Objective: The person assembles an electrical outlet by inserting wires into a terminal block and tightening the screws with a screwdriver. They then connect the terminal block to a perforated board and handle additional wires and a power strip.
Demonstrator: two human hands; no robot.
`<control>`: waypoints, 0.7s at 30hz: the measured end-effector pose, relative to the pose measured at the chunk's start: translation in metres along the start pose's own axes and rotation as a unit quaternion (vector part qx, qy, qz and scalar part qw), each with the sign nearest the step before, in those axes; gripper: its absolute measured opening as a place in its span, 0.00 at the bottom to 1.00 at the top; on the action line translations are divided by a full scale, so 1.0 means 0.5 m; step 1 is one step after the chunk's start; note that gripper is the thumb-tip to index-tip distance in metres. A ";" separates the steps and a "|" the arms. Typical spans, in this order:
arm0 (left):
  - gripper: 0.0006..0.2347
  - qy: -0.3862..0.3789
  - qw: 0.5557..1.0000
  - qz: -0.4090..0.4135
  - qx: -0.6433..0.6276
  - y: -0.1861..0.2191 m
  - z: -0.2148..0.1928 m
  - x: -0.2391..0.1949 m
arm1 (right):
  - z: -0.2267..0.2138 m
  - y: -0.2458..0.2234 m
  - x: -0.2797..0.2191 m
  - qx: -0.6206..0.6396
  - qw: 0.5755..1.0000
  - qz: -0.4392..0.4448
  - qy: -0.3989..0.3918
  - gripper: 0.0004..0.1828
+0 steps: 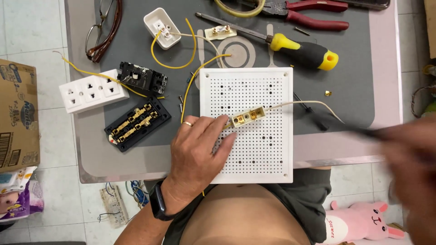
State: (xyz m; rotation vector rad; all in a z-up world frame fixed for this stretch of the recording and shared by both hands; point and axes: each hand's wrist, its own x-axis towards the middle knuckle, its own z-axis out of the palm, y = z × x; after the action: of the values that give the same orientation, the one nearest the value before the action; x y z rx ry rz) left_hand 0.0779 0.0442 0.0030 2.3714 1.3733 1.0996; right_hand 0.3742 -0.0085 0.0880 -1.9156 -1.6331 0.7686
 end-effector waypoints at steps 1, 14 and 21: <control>0.08 0.000 1.000 -0.001 0.000 0.001 0.000 0.002 | 0.008 -0.039 0.028 0.000 1.000 0.000 -0.001 0.15; 0.10 -0.016 0.997 -0.015 0.072 -0.003 0.009 0.021 | 0.081 -0.147 0.151 -0.178 0.865 -0.465 -0.062 0.08; 0.07 -0.013 0.997 -0.017 0.068 -0.005 0.010 0.025 | 0.088 -0.149 0.156 -0.164 0.865 -0.469 -0.073 0.07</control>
State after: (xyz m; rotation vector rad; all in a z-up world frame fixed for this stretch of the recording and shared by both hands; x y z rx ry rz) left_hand 0.0835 0.0568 0.0046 2.4354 1.5181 0.9924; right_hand 0.3002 0.0807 0.1009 -0.9784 -2.5676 0.2214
